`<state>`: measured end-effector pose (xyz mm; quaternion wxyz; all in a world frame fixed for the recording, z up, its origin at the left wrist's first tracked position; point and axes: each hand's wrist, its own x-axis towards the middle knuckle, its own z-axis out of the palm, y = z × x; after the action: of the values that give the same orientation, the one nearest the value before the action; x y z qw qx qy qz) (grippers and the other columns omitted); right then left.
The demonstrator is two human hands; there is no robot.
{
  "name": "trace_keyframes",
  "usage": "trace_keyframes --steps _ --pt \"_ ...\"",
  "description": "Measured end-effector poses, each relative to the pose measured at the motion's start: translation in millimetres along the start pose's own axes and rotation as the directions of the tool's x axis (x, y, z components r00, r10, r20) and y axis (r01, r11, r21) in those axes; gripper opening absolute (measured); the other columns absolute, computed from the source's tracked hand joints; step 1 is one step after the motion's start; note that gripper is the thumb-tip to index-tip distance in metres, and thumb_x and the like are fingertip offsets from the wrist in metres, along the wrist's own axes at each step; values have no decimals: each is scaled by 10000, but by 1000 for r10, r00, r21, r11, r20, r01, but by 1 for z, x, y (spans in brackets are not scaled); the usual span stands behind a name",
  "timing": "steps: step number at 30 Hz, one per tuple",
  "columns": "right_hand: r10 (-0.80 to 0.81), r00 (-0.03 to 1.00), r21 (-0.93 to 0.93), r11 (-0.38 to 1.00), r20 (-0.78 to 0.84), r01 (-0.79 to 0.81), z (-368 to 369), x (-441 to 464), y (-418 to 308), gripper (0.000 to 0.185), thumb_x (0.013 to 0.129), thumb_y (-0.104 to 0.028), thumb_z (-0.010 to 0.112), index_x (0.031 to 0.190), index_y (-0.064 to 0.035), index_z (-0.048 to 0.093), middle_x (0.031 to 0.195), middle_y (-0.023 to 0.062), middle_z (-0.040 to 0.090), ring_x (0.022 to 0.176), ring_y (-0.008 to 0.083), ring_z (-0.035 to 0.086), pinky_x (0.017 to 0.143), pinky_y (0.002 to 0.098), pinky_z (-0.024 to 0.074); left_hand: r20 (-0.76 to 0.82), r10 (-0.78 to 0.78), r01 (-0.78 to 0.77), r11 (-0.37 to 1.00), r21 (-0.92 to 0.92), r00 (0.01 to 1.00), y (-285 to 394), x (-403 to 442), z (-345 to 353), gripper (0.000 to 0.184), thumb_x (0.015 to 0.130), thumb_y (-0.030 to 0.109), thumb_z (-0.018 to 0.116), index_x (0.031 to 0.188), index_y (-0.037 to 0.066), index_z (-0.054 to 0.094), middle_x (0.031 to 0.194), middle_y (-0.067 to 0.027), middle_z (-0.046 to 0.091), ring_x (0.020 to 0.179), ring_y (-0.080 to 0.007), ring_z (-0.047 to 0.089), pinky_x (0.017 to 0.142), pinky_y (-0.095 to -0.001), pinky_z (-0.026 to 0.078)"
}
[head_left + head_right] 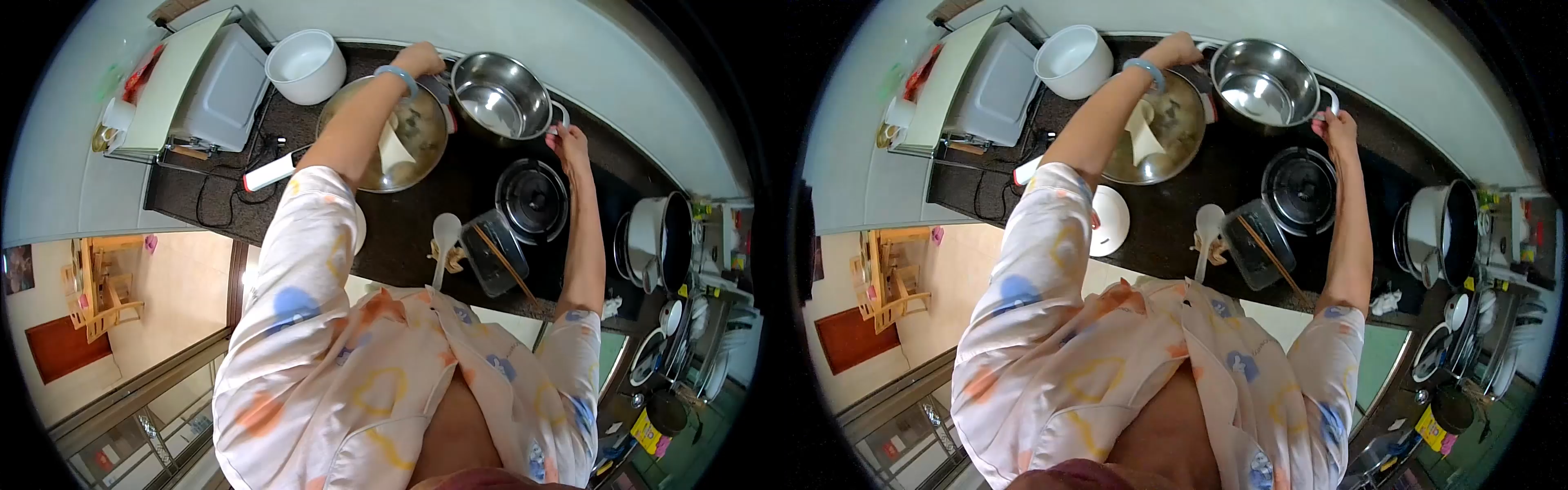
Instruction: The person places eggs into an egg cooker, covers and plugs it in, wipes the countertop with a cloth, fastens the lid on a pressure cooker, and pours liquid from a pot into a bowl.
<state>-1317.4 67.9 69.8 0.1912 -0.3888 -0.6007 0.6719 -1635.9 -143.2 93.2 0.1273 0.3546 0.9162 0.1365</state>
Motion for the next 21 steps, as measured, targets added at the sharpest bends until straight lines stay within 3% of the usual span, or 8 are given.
trace_keyframes --steps 3,9,13,16,19,21 --pt "33 999 1 999 -24 -33 4 1 7 163 998 -160 523 1023 -4 565 922 90 629 771 174 622 696 306 558 67 -58 61 997 -46 996 5 -12 -8 278 728 206 652 917 18 733 966 -208 703 914 -347 685 810 -409 534" --pt "26 999 -58 998 -38 -28 12 0 2 153 995 -138 516 1043 -6 576 910 78 627 756 162 622 672 283 550 170 -46 70 988 -136 984 -5 -12 -8 213 689 157 638 818 14 727 863 -218 695 838 -338 686 759 -394 534" --pt "32 998 -63 997 -46 -34 15 2 -1 141 992 -134 529 1006 0 570 864 74 621 724 156 618 655 286 545 70 -73 84 981 -175 995 -8 -13 0 261 683 142 634 880 -7 720 923 -235 694 897 -366 685 795 -407 539" --pt "49 996 -84 995 -70 -55 16 2 -3 150 1000 -140 517 993 3 564 835 69 609 709 156 613 642 294 541 128 -8 38 972 -234 992 -11 -18 -6 316 686 128 633 956 -15 716 992 -252 683 944 -381 678 805 -422 543" --pt "44 997 -119 992 -61 -51 14 3 -4 191 999 -159 527 1043 23 560 828 91 616 709 169 626 643 303 569 84 77 -55 968 -245 993 -20 -20 -2 302 689 126 631 934 -32 714 973 -250 686 928 -386 679 809 -432 542" --pt "46 996 -89 995 -79 -53 11 8 1 182 995 -159 536 1058 10 559 859 82 608 734 175 622 666 324 565 50 22 -8 966 -260 999 -27 -22 2 292 700 144 636 911 -42 712 965 -257 683 913 -399 675 806 -434 541"
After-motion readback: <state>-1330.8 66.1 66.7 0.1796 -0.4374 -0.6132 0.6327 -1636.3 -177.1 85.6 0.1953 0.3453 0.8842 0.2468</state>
